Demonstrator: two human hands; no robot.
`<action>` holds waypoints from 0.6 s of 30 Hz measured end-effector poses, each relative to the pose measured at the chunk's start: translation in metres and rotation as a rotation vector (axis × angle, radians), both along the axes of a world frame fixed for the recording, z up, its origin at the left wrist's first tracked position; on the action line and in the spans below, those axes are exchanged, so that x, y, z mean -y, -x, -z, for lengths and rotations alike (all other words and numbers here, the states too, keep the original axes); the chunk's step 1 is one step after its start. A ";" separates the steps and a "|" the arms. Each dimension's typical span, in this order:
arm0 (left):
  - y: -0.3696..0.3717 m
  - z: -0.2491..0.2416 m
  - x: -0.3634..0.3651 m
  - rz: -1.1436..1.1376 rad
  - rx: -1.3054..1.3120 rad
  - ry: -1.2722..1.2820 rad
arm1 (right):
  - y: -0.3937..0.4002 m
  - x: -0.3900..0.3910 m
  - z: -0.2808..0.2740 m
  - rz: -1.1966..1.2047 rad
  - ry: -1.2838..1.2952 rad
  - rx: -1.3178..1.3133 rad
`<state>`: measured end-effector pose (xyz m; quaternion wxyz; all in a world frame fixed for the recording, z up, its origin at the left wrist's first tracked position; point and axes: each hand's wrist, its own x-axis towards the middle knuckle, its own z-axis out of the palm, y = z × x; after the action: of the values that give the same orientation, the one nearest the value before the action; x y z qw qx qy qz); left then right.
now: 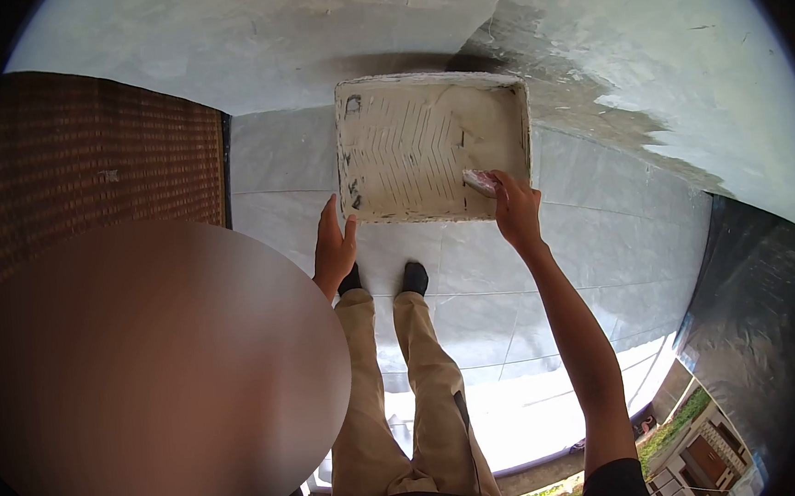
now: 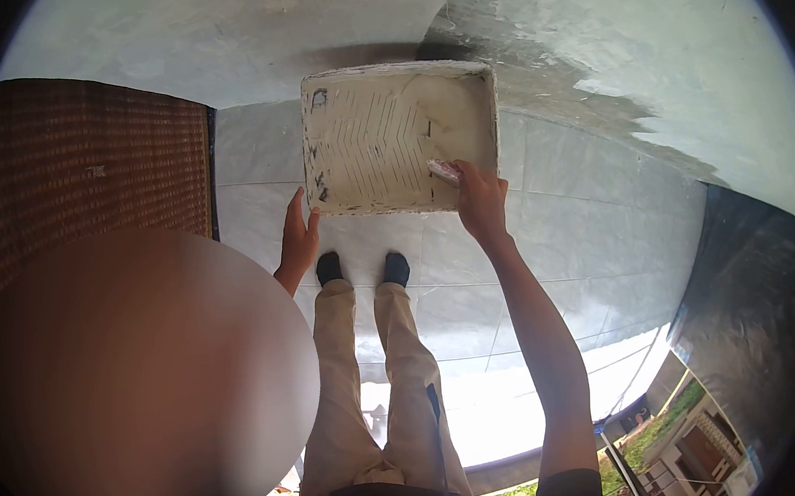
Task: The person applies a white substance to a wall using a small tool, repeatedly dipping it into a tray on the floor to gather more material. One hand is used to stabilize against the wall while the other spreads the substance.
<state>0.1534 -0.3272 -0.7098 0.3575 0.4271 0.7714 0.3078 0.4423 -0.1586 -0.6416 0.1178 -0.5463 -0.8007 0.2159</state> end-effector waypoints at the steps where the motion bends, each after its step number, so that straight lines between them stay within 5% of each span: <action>1: 0.000 0.003 -0.001 -0.002 0.003 0.004 | 0.001 0.000 -0.001 -0.028 -0.021 0.033; 18: -0.001 0.003 0.003 -0.042 0.059 0.021 | -0.007 -0.010 -0.015 -0.327 0.125 0.082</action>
<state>0.1548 -0.3299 -0.7132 0.3783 0.3978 0.7724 0.3194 0.4493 -0.1489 -0.6264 0.0142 -0.4236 -0.8680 0.2588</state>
